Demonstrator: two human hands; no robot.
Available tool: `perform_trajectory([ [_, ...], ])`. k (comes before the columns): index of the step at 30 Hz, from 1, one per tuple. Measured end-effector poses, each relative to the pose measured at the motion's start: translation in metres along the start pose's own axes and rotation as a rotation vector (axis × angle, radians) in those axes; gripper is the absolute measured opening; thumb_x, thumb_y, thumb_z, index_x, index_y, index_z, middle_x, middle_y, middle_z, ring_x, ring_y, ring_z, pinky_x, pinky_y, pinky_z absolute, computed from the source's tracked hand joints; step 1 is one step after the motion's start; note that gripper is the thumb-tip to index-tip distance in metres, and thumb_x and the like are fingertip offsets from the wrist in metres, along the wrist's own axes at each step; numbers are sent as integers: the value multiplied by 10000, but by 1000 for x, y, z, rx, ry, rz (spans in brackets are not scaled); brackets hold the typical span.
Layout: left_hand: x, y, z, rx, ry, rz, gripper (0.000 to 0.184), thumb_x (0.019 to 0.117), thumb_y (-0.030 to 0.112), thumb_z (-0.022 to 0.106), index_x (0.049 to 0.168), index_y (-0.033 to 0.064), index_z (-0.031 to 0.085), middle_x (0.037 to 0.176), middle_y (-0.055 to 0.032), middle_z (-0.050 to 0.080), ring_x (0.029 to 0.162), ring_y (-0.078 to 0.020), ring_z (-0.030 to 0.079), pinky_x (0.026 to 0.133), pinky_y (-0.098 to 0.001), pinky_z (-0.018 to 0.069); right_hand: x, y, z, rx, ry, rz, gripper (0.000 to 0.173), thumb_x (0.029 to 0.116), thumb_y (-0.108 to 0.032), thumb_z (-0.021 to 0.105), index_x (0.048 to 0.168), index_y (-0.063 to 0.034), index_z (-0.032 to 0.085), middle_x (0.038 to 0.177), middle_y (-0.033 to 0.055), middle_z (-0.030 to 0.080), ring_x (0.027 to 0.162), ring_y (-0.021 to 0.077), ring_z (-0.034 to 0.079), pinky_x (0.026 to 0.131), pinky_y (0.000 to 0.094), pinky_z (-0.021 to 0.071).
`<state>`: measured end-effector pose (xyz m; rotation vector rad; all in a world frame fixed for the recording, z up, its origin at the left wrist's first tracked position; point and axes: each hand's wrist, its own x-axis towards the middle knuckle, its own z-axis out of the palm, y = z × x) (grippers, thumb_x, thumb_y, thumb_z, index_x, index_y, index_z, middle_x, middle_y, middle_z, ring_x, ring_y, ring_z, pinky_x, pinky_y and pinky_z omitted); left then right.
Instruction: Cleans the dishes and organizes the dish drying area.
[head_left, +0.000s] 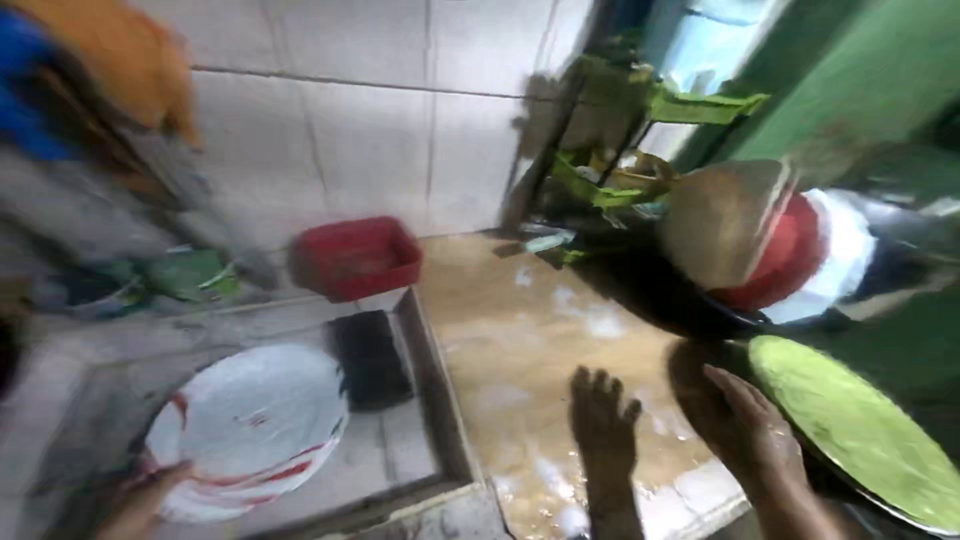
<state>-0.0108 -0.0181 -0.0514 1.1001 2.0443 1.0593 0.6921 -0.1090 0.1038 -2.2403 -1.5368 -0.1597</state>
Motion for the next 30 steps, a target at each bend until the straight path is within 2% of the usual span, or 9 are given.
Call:
perform_trajectory([
  [1,-7,12,3,-1,71,39,457,899,259,766,1163,-94,644,1075,-236,677,922,-258,660,798,-439,565,1,-32,13,66,-38,-69,414,994,-148,658,1377,3,614,1409,267,587,1306,483,554,1056,689,425],
  [3,-11,51,-1,-47,42,-123,447,970,120,697,1315,-120,544,1273,-312,594,1165,-381,590,1011,-546,473,-6,-106,45,191,-163,-204,381,991,-134,656,1343,11,636,1385,242,614,1285,455,581,1051,654,455],
  [6,-7,55,11,-188,126,-187,534,1052,131,560,1504,-67,356,1454,-313,478,1344,-401,488,1117,-545,395,-38,-230,90,290,-533,-356,383,1007,-189,634,1368,-63,651,1433,160,609,1327,347,582,1101,542,466],
  [9,-11,60,19,-303,192,-221,484,1115,236,413,1519,-26,366,1481,-288,464,1374,-382,459,1126,-551,376,-81,-336,127,345,-926,-597,503,1059,-344,533,1505,-110,532,1584,128,465,1484,290,416,1239,480,300],
  [11,-10,61,13,-312,220,-233,471,1124,283,382,1487,-13,425,1479,-268,476,1381,-376,452,1125,-569,367,-110,-381,154,430,-1003,-796,594,1087,-458,411,1559,-100,447,1638,122,383,1541,278,315,1272,529,189],
  [16,-1,67,-23,-296,261,-158,501,1128,333,336,1499,13,443,1506,-233,476,1411,-341,447,1161,-545,353,-115,-433,203,383,-826,-917,611,1098,-514,271,1596,-183,400,1660,67,356,1563,255,263,1273,580,128],
  [20,2,87,-29,-421,212,-118,500,1128,337,331,1517,37,429,1504,-214,486,1386,-315,477,1141,-542,379,-54,-463,226,172,-616,-760,620,1080,-507,375,1612,-190,362,1686,140,274,1574,350,192,1241,659,112],
  [24,4,125,-16,-584,90,-200,505,1123,375,341,1519,73,426,1493,-207,493,1363,-334,496,1103,-575,411,-6,-518,216,118,-556,-585,708,1090,-531,323,1645,-102,223,1705,218,133,1584,404,87,1244,650,50],
  [30,20,140,0,-675,-55,-269,572,1109,464,313,1425,37,526,1381,-206,572,1271,-319,545,1055,-559,436,-48,-559,224,381,-388,-938,571,1108,-410,286,1622,-166,336,1696,64,276,1578,306,200,1263,568,157],
])
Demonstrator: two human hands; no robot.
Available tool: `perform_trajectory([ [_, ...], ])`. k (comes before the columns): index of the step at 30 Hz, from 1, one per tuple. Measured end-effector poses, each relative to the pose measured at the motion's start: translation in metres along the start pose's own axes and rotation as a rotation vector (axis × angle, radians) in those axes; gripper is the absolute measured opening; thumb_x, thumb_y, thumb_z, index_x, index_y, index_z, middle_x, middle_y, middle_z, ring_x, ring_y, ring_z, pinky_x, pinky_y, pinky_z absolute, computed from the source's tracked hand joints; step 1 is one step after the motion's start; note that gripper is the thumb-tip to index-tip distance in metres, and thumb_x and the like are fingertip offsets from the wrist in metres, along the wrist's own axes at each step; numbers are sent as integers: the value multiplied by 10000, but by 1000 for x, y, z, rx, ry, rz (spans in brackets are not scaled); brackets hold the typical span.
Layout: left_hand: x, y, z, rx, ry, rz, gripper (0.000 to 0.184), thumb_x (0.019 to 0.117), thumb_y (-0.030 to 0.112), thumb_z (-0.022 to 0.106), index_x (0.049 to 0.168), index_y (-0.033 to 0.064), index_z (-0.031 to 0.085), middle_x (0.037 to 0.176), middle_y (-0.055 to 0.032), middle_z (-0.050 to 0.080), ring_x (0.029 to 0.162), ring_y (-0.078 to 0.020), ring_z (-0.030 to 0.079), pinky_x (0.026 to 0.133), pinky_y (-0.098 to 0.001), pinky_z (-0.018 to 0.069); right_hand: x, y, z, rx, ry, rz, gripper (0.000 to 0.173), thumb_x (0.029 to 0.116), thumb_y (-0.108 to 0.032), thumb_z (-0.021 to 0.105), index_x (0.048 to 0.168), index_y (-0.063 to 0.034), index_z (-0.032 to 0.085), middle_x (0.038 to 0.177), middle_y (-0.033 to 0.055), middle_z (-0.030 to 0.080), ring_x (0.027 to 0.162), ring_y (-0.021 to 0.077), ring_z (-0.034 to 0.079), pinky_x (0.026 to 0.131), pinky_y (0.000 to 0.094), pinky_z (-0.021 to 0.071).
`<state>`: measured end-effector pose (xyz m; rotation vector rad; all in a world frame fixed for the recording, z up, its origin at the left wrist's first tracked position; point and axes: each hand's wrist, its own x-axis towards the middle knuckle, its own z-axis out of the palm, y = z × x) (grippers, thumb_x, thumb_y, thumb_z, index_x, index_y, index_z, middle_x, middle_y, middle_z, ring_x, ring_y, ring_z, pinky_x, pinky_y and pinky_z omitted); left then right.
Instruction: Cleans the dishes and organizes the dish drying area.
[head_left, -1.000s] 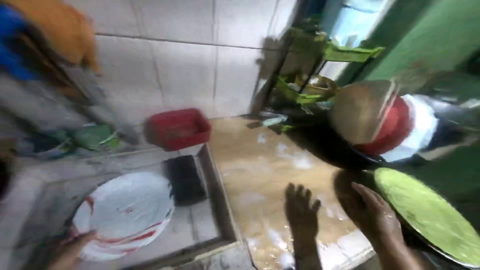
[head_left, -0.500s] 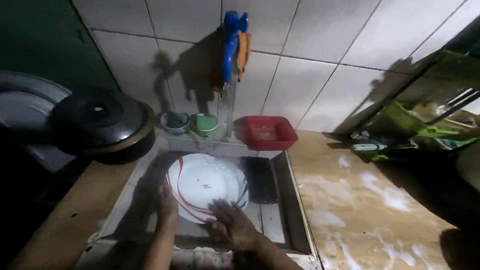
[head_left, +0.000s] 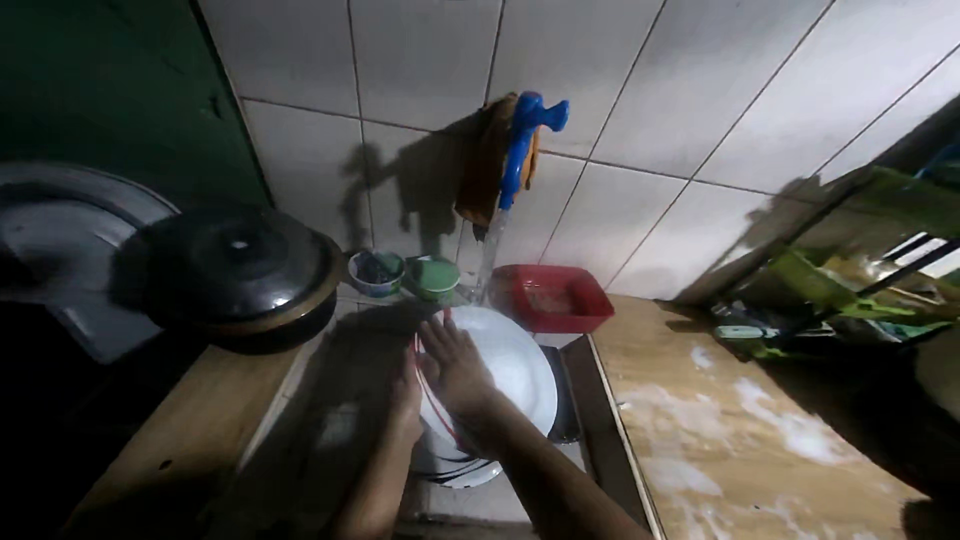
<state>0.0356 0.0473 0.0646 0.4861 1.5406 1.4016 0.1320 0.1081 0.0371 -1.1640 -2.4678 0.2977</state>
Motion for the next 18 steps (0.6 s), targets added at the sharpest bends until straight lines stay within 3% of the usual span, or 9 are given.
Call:
perform_trajectory([
  [3,6,9,0,1,6,-62,634,1097,515,299,1435,20,505,1380,-213,566,1257,-312,544,1035,-528,443,-28,-19,0,85,-43,-175,553,1098,-338,299,1587,-98,395,1674,80,325,1569,259,244,1274,550,159],
  [4,7,14,-2,9,17,-50,651,1103,496,313,1463,-23,469,1448,-256,508,1343,-359,482,1099,-568,382,-42,-20,-3,97,-85,-208,554,1110,-360,301,1585,-90,396,1672,89,327,1567,252,250,1273,557,172],
  [7,23,20,-8,46,53,56,644,1100,513,291,1470,17,470,1440,-226,534,1335,-332,517,1101,-562,419,-88,-5,0,33,-23,-197,529,1095,-386,402,1518,-83,500,1569,112,492,1482,266,429,1217,536,345],
  [9,21,37,-9,112,87,122,603,1108,470,312,1475,22,479,1468,-212,520,1370,-308,491,1135,-533,384,-111,16,7,-49,88,-109,485,1026,-294,527,1441,-48,580,1480,146,579,1389,315,541,1141,548,440],
  [11,10,54,-8,175,45,181,572,1117,424,320,1518,35,439,1554,-184,445,1457,-283,398,1200,-504,295,-119,24,-1,-10,99,-21,465,980,-164,578,1423,-26,595,1470,191,575,1373,375,546,1129,578,436],
  [13,-9,70,-4,192,-31,191,606,1112,457,301,1531,35,416,1580,-178,414,1476,-300,366,1199,-534,280,-116,19,-13,132,209,-32,414,955,-37,574,1363,-12,642,1409,194,624,1336,386,578,1120,569,460],
  [15,-25,71,6,127,-106,288,599,1111,461,294,1511,38,433,1500,-179,491,1358,-281,498,1108,-505,417,-105,6,-33,366,319,26,367,976,-1,533,1321,64,639,1342,220,660,1293,336,621,1105,506,486],
  [16,-28,63,13,94,-171,395,547,1120,413,297,1509,54,433,1472,-149,517,1294,-241,558,1055,-456,489,-96,-3,-48,528,346,134,367,1010,-19,501,1342,99,605,1328,225,661,1259,260,642,1088,416,500],
  [18,-33,42,26,122,-366,660,491,1116,289,339,1541,54,410,1560,-116,457,1368,-204,510,1114,-413,450,-72,-15,-79,889,365,411,414,1071,-120,427,1443,48,501,1309,140,647,1144,118,641,999,318,524],
])
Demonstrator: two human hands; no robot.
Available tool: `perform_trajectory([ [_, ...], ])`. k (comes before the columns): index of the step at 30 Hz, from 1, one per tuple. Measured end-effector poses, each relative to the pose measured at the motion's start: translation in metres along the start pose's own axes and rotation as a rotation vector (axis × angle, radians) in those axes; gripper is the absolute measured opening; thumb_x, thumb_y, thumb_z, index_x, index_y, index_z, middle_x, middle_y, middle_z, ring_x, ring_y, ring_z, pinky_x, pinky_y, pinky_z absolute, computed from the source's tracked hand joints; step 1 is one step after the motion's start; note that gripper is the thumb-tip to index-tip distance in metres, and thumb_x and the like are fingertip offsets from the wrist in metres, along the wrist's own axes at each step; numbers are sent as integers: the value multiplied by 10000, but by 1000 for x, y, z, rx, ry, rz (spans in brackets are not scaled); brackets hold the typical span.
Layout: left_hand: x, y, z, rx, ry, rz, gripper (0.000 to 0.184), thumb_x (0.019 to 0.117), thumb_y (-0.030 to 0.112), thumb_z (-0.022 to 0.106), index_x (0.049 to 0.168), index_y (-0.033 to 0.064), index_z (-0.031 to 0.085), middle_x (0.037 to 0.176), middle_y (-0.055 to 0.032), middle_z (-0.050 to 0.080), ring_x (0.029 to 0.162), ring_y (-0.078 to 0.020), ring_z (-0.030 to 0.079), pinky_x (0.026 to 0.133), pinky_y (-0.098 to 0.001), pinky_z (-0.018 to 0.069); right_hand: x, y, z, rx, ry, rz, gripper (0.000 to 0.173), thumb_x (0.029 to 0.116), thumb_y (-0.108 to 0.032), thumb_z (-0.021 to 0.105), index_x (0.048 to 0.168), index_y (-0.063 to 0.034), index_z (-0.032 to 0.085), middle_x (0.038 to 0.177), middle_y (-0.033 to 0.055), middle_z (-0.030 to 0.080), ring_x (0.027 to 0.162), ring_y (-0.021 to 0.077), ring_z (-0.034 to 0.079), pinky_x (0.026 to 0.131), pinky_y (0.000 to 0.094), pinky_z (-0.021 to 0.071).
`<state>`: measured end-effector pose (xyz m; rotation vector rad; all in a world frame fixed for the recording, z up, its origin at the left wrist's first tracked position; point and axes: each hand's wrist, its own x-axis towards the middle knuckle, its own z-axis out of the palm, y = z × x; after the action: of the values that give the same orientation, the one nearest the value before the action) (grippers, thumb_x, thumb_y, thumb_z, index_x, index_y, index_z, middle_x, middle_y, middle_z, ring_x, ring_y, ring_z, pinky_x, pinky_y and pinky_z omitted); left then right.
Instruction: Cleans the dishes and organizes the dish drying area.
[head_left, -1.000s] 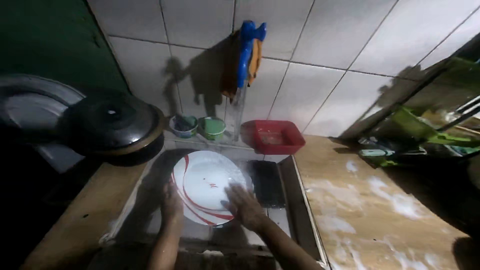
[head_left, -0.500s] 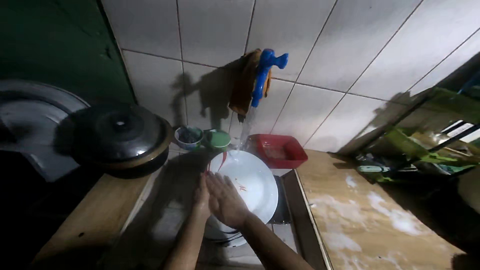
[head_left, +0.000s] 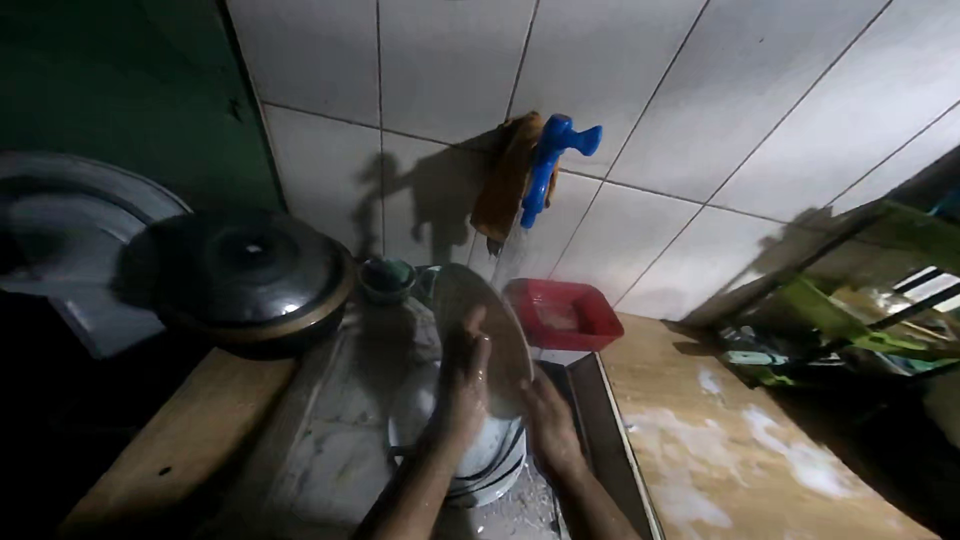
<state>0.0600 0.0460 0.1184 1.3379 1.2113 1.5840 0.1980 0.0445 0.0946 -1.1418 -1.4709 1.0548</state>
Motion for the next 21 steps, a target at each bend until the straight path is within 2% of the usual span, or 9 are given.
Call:
perform_trajectory([
  [2,-4,-14,22,116,-143,229,448,1085,219,444,1483,23,505,1553,-138,475,1436,-217,448,1196,-411,363,23,-15,0,247,39,131,370,1092,-179,381,1414,-75,529,1183,18,680,1014,58,659,895,295,565],
  [3,-3,-21,30,203,-195,298,432,1076,235,476,1458,50,553,1549,-126,484,1440,-220,446,1203,-425,348,32,-17,0,337,41,149,325,1089,-180,351,1312,-118,579,1071,-28,693,933,32,659,825,268,571],
  [4,2,-27,36,299,-237,338,423,1075,253,480,1453,87,573,1571,-107,460,1451,-222,432,1206,-440,334,39,-18,2,421,41,173,306,1095,-193,316,1212,-151,595,974,-56,691,862,14,657,758,242,570],
  [6,20,-34,39,453,-267,372,428,1085,253,461,1479,113,552,1589,-86,444,1468,-226,412,1222,-456,294,49,-17,5,598,43,253,342,1124,-271,277,1153,-167,602,919,-46,690,828,39,667,718,254,574],
  [10,72,-42,33,727,-183,314,438,1093,322,407,1501,229,539,1599,-59,435,1513,-281,329,1238,-523,230,55,-19,4,747,122,344,331,1115,-290,351,1129,-103,624,920,48,697,842,144,690,749,361,594],
  [12,101,-44,18,749,-142,152,442,1103,305,377,1514,221,518,1602,-103,419,1505,-307,334,1229,-541,229,49,-22,-1,744,176,379,323,1115,-288,370,1179,-80,610,959,81,694,869,174,695,763,383,599],
  [16,125,-47,0,746,80,-143,481,1091,335,377,1513,145,506,1540,-172,481,1451,-370,406,1171,-578,322,42,-19,-1,709,161,414,307,1110,-264,392,1258,-89,597,1029,97,698,924,199,698,787,406,600],
  [18,114,-46,12,733,62,-78,481,1078,327,425,1522,162,503,1567,-155,456,1472,-366,377,1197,-576,280,47,-16,6,721,145,423,297,1106,-265,403,1234,-89,606,1025,92,699,928,196,698,796,405,600],
  [21,75,-46,39,685,-115,197,461,1053,220,515,1511,171,523,1605,-128,412,1518,-375,290,1229,-593,197,60,-6,9,747,87,403,322,1110,-302,382,1165,-103,628,956,52,704,875,153,693,772,374,593],
])
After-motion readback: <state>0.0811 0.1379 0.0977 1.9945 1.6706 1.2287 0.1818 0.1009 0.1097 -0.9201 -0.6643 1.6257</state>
